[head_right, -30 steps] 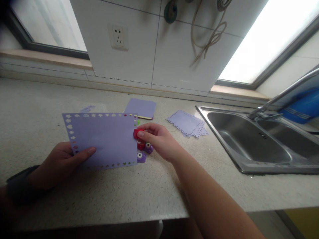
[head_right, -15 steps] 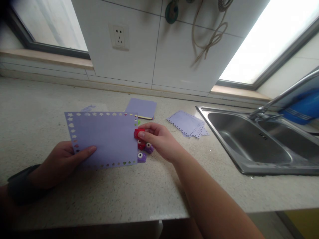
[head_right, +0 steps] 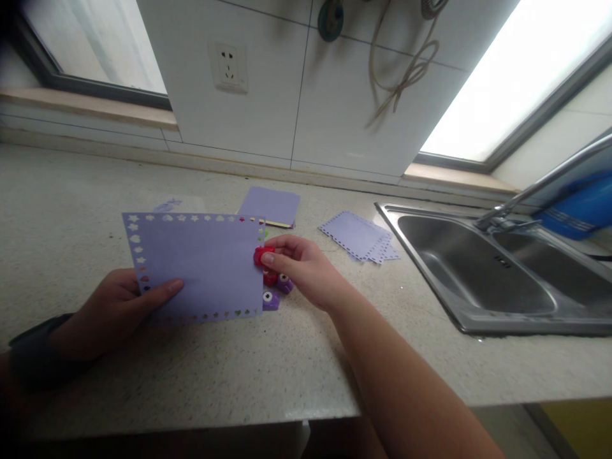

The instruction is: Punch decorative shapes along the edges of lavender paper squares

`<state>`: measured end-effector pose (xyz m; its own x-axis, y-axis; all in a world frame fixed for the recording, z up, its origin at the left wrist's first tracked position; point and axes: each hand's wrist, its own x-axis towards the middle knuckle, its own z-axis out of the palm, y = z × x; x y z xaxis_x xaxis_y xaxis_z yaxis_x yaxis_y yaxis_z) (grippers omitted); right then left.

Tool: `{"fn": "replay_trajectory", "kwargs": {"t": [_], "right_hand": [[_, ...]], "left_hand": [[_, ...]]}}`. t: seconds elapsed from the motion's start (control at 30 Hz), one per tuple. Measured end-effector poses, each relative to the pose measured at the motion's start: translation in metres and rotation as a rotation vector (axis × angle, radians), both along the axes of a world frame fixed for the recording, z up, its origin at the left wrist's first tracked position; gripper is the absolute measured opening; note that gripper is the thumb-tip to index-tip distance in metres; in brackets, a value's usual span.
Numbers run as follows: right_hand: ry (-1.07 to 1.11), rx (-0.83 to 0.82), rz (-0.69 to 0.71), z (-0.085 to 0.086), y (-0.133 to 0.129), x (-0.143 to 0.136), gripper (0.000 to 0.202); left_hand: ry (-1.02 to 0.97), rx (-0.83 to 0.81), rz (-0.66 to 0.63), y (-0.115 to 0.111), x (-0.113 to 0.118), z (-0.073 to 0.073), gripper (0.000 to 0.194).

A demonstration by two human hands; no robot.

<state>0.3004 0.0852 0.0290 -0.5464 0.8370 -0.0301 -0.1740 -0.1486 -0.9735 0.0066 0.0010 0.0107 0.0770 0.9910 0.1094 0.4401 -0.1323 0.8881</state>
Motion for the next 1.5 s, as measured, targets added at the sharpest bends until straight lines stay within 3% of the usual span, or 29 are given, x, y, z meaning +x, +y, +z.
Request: {"fn": "replay_trajectory", "kwargs": {"t": [0.87, 1.07, 1.5], "right_hand": [[-0.024, -0.016, 0.037, -0.0011, 0.0002, 0.0023, 0.035], [-0.025, 0.007, 0.081, -0.0054, 0.0014, 0.0039, 0.026], [-0.028, -0.010, 0.044, -0.0083, 0.0016, 0.0012, 0.026]], "left_hand": [[0.002, -0.005, -0.002, 0.0013, 0.0013, 0.0000, 0.019], [0.003, 0.010, -0.025, 0.0018, 0.0016, 0.0004, 0.020], [0.041, -0.008, -0.044, 0.0010, 0.0001, 0.0006, 0.022]]}}
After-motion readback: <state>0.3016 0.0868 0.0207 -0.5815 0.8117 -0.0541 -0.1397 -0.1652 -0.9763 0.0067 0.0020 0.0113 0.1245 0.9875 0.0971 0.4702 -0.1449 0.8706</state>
